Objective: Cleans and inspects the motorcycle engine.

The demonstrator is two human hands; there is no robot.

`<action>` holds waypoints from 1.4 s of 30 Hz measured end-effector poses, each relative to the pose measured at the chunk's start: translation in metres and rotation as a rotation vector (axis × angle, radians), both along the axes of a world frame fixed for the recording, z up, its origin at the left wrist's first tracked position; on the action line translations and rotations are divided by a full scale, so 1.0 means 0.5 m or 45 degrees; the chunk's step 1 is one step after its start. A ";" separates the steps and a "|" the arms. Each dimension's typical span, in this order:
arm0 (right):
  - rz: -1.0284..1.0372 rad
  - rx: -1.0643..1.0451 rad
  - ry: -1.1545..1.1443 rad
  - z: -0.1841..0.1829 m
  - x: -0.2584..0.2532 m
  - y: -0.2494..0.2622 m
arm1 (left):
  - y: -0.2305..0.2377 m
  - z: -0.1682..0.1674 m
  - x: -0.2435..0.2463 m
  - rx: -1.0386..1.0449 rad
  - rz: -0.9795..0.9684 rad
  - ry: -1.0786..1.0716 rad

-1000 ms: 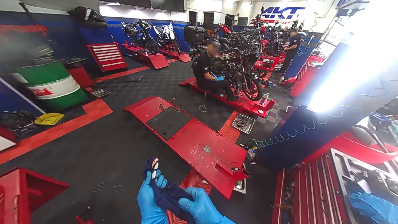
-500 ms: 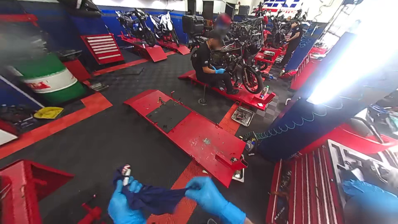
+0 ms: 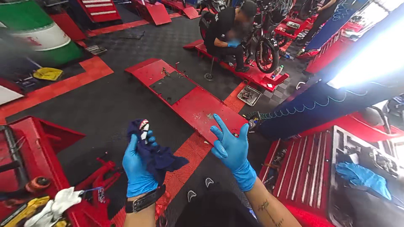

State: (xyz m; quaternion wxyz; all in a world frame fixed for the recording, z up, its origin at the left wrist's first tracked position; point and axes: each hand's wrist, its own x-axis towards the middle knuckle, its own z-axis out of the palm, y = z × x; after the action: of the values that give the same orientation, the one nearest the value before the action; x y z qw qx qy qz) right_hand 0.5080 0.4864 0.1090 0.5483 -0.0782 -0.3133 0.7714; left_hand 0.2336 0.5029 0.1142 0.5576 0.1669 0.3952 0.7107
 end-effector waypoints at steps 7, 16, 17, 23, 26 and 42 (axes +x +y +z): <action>-0.181 0.047 -0.877 -0.098 -0.092 -0.009 | -0.015 0.006 0.154 0.111 0.012 0.276; -0.768 0.704 -1.228 -0.025 -0.121 0.017 | -0.055 -0.134 0.268 0.401 0.160 1.380; -0.818 0.671 -1.196 -0.022 -0.118 0.021 | -0.061 -0.132 0.273 0.394 0.175 1.501; -0.873 0.166 -0.982 0.004 -0.092 0.035 | -0.060 -0.129 0.282 0.588 0.224 1.831; -0.875 0.061 -0.925 -0.003 -0.072 0.045 | -0.069 -0.134 0.283 0.642 0.216 1.834; -0.366 0.313 0.194 0.128 0.112 0.095 | -0.061 -0.150 0.245 0.378 0.026 1.273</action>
State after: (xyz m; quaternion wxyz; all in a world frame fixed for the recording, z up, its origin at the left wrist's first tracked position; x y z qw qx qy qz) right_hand 0.5638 0.5338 0.1728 0.6804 0.0042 -0.3484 0.6447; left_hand 0.3562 0.4722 0.0393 0.2638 0.5593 0.5099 0.5980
